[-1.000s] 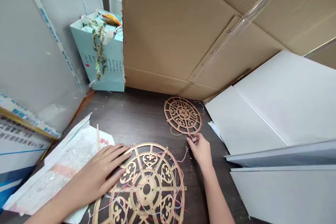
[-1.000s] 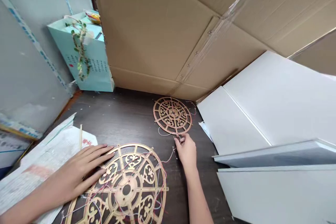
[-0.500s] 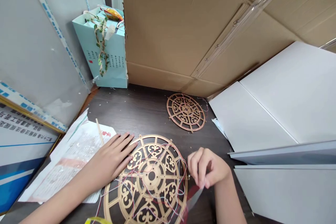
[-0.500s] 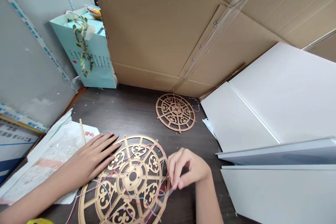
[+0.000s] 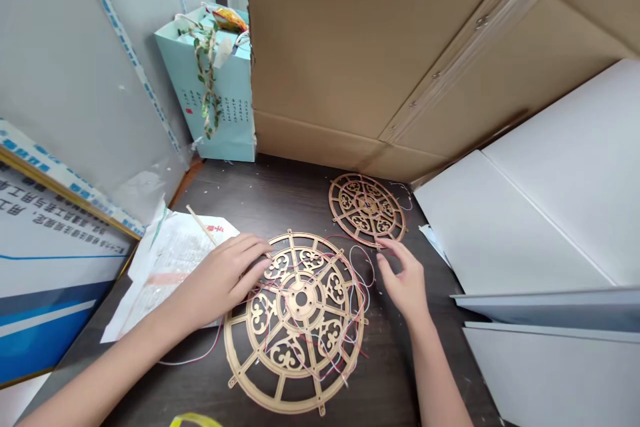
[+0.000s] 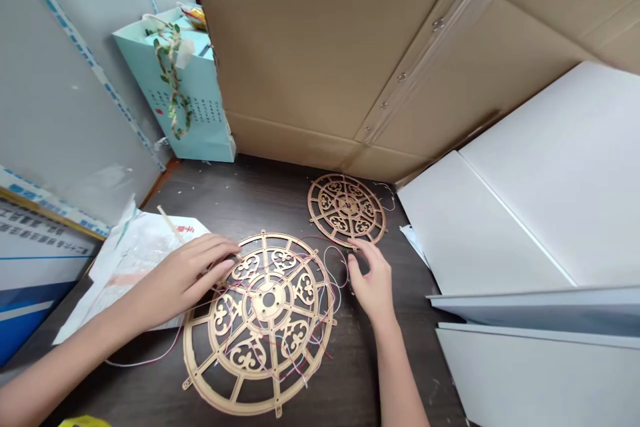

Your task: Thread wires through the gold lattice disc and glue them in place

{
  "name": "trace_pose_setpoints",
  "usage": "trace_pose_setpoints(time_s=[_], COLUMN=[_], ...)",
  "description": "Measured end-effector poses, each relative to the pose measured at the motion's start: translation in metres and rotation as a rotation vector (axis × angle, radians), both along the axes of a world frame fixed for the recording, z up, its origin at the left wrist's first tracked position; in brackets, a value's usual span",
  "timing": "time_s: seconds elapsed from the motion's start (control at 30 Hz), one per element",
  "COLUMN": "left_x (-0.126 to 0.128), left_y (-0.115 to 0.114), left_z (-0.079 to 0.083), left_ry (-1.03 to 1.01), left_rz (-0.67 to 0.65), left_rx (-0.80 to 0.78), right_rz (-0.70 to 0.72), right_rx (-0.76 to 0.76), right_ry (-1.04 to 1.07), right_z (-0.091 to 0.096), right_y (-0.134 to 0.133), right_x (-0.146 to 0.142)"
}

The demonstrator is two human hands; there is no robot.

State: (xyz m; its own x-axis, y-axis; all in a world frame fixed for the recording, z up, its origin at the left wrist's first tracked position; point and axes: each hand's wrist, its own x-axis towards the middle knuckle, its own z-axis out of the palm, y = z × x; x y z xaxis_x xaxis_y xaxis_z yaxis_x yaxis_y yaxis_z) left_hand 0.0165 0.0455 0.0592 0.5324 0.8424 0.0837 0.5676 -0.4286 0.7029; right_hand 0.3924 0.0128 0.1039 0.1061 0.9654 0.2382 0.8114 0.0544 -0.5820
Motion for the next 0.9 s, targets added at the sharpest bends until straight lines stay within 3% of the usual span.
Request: trace_pose_setpoints(time_s=[0.07,0.13,0.23,0.3,0.47,0.73,0.83,0.9], left_x=[-0.009,-0.012,-0.010,-0.008,-0.005,0.016,0.015,0.010], left_y=[-0.006,-0.011,-0.015,-0.017,-0.021,-0.052,-0.059,-0.058], left_z=[0.011,0.015,0.008,0.000,-0.009,0.013,0.014,0.010], left_ry=[0.072,0.169,0.223,0.212,0.128,-0.196,-0.283,-0.369], left_rz=[-0.016,-0.067,-0.158,-0.190,-0.205,-0.177,-0.134,-0.033], left_rx=[-0.071,-0.104,-0.071,-0.027,0.148,0.560,0.723,0.782], right_rz=[0.051,0.209,0.454,0.532,0.526,0.604,0.651,0.652], right_rx=[0.034,-0.006,-0.173,-0.251,-0.223,-0.125,-0.167,-0.262], right_ry=[-0.039,-0.109,-0.286,-0.381,-0.350,-0.157,-0.023,0.084], right_z=[0.002,0.002,-0.003,-0.009,-0.016,-0.022,-0.013,0.001], right_y=[-0.004,-0.010,-0.021,-0.027,-0.033,-0.043,-0.044,-0.045], right_x=[-0.017,-0.040,-0.077,-0.096,-0.120,-0.143,-0.140,-0.132])
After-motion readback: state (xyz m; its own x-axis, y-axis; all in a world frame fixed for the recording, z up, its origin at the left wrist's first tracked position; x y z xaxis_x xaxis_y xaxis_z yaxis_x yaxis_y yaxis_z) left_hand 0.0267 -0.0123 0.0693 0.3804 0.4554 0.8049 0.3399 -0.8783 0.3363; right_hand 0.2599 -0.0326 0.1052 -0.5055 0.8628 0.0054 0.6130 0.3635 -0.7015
